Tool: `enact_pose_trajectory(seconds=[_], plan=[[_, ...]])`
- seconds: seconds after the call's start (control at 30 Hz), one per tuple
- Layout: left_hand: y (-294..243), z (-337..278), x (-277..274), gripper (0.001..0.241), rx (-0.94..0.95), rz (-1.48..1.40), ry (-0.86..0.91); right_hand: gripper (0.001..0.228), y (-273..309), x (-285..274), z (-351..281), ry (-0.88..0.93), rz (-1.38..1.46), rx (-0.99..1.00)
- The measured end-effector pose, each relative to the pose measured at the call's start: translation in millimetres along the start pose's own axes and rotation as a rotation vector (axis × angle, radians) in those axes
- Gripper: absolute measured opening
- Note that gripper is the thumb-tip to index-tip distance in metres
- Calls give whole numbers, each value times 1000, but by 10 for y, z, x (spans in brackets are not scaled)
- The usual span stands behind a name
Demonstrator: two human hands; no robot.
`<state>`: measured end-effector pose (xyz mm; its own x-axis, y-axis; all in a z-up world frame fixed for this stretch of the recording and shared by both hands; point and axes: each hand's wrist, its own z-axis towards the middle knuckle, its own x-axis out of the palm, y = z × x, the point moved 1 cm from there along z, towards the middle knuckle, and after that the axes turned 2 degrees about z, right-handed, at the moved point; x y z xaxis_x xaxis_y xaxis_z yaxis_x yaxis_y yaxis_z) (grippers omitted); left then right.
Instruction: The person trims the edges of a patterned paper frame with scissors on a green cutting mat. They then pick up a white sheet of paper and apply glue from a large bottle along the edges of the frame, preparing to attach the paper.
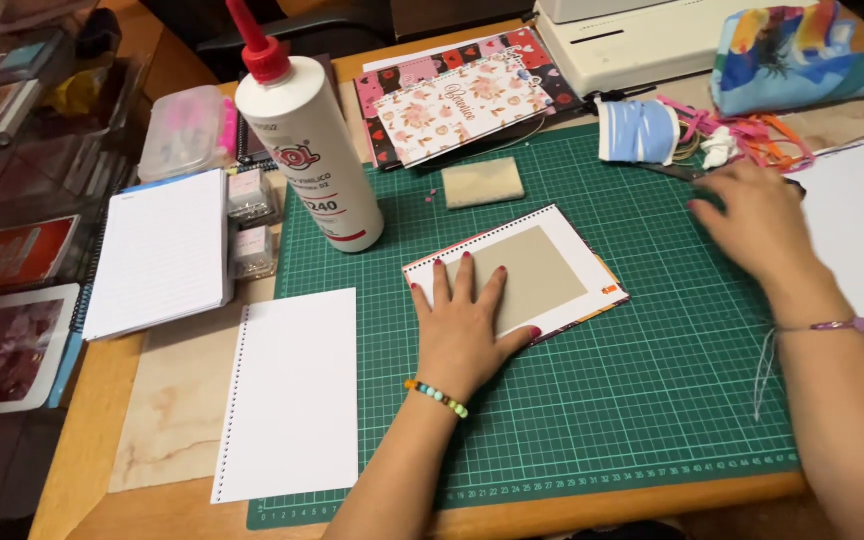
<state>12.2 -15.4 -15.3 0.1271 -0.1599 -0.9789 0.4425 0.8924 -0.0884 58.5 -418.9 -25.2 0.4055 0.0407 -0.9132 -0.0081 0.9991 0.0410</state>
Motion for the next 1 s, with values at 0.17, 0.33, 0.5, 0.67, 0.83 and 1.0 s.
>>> enact_pose_trajectory(seconds=[0.17, 0.33, 0.5, 0.67, 0.83, 1.0], plan=[[-221, -29, 26, 86, -37, 21, -16, 40, -224, 19, -42, 88, 18, 153], [-296, -24, 68, 84, -22, 37, -62, 37, -371, 159, -30, -10, -17, 144], [-297, -21, 27, 81, -27, 24, -19, 49, -408, 180, -15, -69, -66, 136], [-297, -28, 33, 81, -14, 53, -25, 49, -389, 161, 9, 1, -54, 223], [-295, -21, 20, 82, -27, 52, 14, 48, -322, 96, 47, 99, -96, 286], [-304, -35, -38, 82, -56, 34, 10, 50, -364, -24, 22, -1, -30, 135]])
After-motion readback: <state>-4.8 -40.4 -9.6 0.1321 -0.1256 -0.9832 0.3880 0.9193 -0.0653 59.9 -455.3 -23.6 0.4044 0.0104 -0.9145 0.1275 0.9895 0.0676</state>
